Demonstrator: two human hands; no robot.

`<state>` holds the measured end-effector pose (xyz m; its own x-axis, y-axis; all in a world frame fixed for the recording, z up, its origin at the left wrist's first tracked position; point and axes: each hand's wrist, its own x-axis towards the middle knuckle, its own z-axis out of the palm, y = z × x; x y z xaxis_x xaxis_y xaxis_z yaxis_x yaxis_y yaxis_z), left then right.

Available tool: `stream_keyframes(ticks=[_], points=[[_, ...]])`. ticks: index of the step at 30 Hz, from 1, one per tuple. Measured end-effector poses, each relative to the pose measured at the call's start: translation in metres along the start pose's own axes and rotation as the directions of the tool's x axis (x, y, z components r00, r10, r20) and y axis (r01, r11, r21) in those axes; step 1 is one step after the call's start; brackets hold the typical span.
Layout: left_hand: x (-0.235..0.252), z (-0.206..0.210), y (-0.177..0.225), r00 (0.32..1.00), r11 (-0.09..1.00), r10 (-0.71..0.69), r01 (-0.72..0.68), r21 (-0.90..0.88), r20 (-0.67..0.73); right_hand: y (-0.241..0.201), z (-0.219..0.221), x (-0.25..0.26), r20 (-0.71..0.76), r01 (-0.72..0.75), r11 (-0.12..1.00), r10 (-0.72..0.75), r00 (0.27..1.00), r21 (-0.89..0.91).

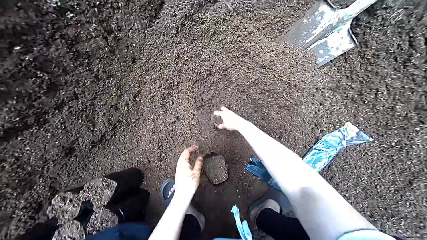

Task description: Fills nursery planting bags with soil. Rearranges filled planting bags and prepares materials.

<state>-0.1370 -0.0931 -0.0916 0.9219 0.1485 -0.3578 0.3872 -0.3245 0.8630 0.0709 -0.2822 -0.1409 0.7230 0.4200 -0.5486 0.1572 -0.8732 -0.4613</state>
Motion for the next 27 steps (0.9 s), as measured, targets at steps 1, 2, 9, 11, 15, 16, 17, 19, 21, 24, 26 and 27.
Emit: stream_keyframes(ticks=[1, 2, 9, 11, 15, 16, 17, 19, 21, 24, 26, 27], points=[[-0.005, -0.003, -0.002, 0.998, 0.998, -0.057, 0.057, 0.033, 0.006, -0.011, -0.004, -0.023, -0.028, 0.049, 0.998, -0.048, 0.998, 0.025], [-0.009, -0.004, -0.006, 0.992, 0.991, -0.123, 0.121, 0.060, 0.035, -0.023, -0.006, -0.047, -0.058, 0.103, 0.993, -0.099, 0.993, 0.064], [-0.022, 0.006, -0.008, 0.898, 0.914, -0.379, 0.327, 0.239, 0.221, -0.081, 0.039, -0.161, -0.038, 0.122, 0.844, -0.120, 0.992, 0.523], [-0.024, 0.007, -0.006, 0.884, 0.900, -0.401, 0.330, 0.286, 0.242, -0.084, 0.058, -0.167, -0.064, 0.066, 0.905, -0.042, 0.997, 0.420], [-0.023, 0.010, -0.004, 0.878, 0.893, -0.404, 0.319, 0.316, 0.257, -0.084, 0.092, -0.166, -0.196, -0.026, 0.985, 0.060, 0.979, 0.172], [-0.023, 0.010, -0.003, 0.880, 0.894, -0.401, 0.317, 0.317, 0.252, -0.084, 0.093, -0.167, -0.201, -0.018, 0.986, 0.051, 0.978, 0.166], [-0.023, 0.010, -0.003, 0.883, 0.896, -0.398, 0.316, 0.313, 0.248, -0.085, 0.093, -0.170, -0.201, -0.006, 0.987, 0.039, 0.979, 0.161], [-0.022, 0.011, -0.005, 0.885, 0.898, -0.393, 0.311, 0.311, 0.248, -0.087, 0.099, -0.175, -0.228, 0.018, 0.995, 0.006, 0.974, 0.103], [-0.020, 0.012, -0.006, 0.889, 0.894, -0.379, 0.280, 0.350, 0.257, -0.087, 0.105, -0.174, -0.210, 0.016, 1.000, -0.013, 0.978, 0.013], [-0.018, 0.004, 0.001, 0.897, 0.863, -0.364, 0.223, 0.454, 0.251, -0.087, 0.098, -0.180, -0.212, 0.046, 0.998, -0.034, 0.977, 0.053], [-0.020, 0.001, 0.003, 0.897, 0.840, -0.361, 0.195, 0.506, 0.255, -0.084, 0.102, -0.189, -0.290, 0.081, 0.995, -0.062, 0.955, 0.054], [-0.020, 0.001, 0.002, 0.892, 0.835, -0.359, 0.174, 0.522, 0.275, -0.082, 0.109, -0.190, -0.341, 0.098, 0.995, -0.085, 0.936, 0.022]])
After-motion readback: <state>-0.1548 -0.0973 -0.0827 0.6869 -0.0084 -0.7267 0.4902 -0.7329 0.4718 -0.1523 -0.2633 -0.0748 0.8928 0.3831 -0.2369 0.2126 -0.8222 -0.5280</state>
